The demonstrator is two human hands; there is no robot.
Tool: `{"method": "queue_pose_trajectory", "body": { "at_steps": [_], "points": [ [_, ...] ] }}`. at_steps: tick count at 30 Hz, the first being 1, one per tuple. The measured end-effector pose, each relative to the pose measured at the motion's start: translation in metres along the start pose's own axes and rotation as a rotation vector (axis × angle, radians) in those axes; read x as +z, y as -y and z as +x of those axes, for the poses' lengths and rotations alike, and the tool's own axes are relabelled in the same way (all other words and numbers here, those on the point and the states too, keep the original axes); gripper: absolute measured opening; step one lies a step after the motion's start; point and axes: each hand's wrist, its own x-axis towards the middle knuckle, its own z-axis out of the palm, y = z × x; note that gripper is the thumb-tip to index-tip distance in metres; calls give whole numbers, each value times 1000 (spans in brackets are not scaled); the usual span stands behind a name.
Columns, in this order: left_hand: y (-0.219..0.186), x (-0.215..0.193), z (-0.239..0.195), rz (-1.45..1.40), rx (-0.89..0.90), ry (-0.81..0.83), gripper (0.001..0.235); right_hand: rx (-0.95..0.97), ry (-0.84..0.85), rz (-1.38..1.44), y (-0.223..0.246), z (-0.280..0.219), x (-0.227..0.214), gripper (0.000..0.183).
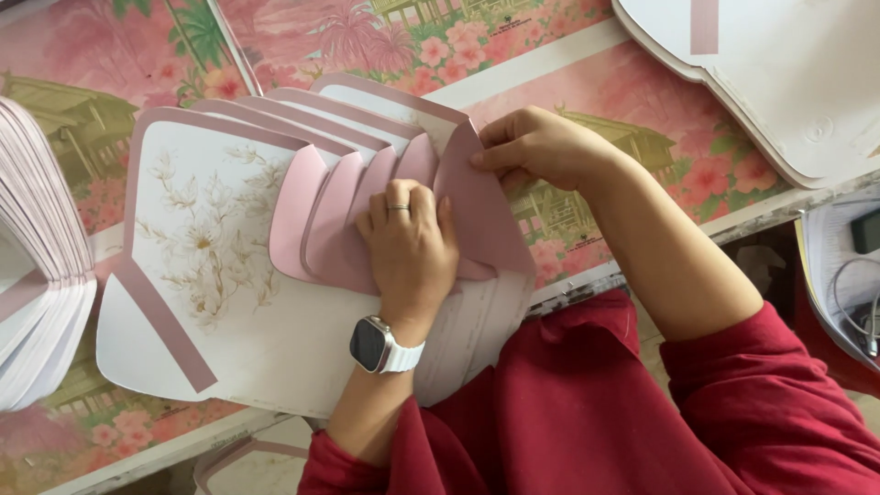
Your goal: Folding paper templates into envelopes by creasing the side and bottom flaps
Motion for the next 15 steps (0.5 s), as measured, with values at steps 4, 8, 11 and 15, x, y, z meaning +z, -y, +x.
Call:
{"method": "queue_pose_trajectory", "body": {
  "at_steps": [4, 8, 11, 15],
  "points": [
    [0, 3, -1, 24, 6, 6, 18, 33, 13, -28, 9, -2, 4, 11],
    [-2, 1, 2, 64, 8, 10, 16, 25, -33, -95, -1, 9, 1, 12],
    [-2, 0, 2, 34, -7, 1, 16, 0, -27, -87, -3, -1, 2, 12],
    [-1, 1, 3, 21, -14, -7, 18, 40, 113, -11, -9, -15, -2, 23]
  ]
}}
